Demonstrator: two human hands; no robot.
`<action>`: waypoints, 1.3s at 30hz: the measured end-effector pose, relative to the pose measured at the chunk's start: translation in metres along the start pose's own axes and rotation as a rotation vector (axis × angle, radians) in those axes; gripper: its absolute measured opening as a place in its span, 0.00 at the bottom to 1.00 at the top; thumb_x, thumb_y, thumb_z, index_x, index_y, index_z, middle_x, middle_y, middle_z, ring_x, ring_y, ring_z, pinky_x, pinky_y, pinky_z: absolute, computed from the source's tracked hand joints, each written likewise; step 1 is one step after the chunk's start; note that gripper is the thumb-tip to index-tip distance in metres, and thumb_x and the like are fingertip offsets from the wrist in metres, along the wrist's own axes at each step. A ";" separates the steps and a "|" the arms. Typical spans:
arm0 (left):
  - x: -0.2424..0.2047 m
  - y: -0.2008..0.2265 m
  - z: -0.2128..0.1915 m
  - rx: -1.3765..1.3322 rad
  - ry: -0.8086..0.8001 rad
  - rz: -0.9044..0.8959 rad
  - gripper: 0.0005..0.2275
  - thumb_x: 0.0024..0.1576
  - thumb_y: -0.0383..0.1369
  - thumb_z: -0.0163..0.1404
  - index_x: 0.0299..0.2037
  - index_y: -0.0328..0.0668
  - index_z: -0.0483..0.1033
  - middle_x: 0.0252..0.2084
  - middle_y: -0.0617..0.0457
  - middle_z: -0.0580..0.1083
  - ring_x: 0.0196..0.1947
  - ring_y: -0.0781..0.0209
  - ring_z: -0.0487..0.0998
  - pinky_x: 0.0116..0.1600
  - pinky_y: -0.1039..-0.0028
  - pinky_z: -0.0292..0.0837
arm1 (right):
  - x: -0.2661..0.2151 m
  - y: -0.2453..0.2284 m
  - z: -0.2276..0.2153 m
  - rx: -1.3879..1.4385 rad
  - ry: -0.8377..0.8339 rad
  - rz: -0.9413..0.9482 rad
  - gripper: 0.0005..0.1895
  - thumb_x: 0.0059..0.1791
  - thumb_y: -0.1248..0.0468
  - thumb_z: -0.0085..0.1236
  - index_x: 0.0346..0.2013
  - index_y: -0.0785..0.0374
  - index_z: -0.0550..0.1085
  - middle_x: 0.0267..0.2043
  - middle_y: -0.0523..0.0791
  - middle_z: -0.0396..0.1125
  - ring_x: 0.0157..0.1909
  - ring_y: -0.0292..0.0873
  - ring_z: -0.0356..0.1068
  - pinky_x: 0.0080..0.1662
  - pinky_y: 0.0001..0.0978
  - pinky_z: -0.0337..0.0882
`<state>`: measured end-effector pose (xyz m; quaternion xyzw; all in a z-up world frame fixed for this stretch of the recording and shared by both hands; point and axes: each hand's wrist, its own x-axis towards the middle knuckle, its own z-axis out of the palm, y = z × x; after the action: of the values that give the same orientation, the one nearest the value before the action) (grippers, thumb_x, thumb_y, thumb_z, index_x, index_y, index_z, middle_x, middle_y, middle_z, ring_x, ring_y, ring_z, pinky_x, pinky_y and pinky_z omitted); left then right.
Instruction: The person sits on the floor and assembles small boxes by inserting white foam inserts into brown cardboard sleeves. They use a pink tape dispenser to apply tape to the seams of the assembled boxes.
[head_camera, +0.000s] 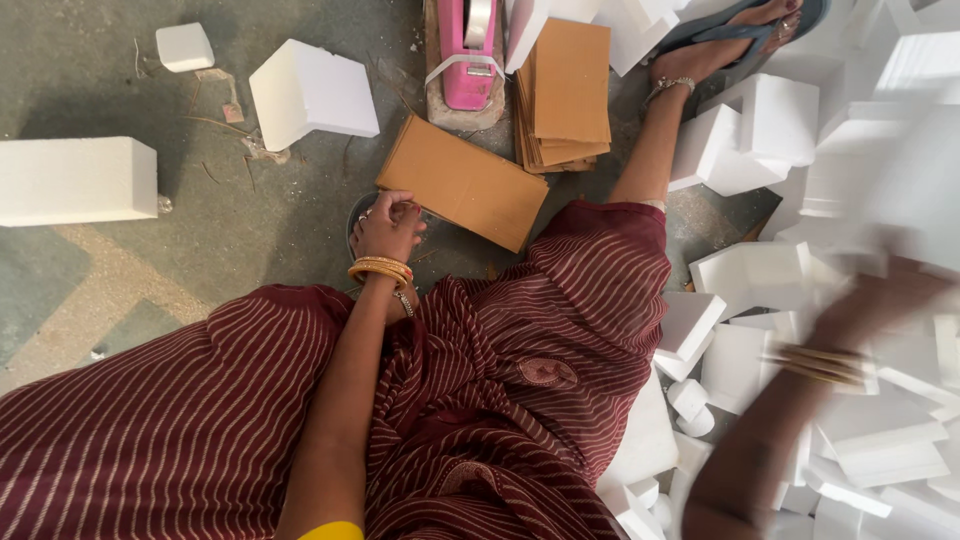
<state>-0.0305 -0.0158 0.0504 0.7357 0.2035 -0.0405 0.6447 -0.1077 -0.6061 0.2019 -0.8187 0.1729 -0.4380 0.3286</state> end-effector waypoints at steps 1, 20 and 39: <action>-0.002 0.000 0.001 -0.021 0.010 -0.005 0.11 0.60 0.31 0.54 0.52 0.41 0.76 0.42 0.55 0.80 0.35 0.68 0.84 0.35 0.80 0.82 | -0.030 -0.013 0.040 0.127 -0.113 -0.004 0.46 0.51 0.67 0.65 0.75 0.62 0.45 0.75 0.56 0.51 0.75 0.56 0.57 0.67 0.52 0.66; 0.059 0.010 0.017 0.973 0.130 0.358 0.25 0.49 0.30 0.59 0.58 0.37 0.68 0.55 0.41 0.68 0.56 0.39 0.70 0.56 0.51 0.69 | -0.236 -0.163 0.239 0.521 -0.760 0.552 0.43 0.42 0.56 0.69 0.63 0.68 0.56 0.53 0.50 0.63 0.56 0.47 0.69 0.52 0.43 0.78; 0.051 0.024 0.017 0.936 0.140 0.286 0.26 0.49 0.35 0.64 0.58 0.42 0.70 0.53 0.44 0.69 0.54 0.43 0.71 0.59 0.53 0.68 | -0.209 -0.155 0.229 0.181 -0.764 0.151 0.44 0.50 0.66 0.60 0.75 0.68 0.47 0.48 0.55 0.69 0.46 0.48 0.75 0.44 0.38 0.78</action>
<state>0.0280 -0.0214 0.0537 0.9678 0.1036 0.0110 0.2291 -0.0347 -0.2860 0.0905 -0.8754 0.0587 -0.0899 0.4713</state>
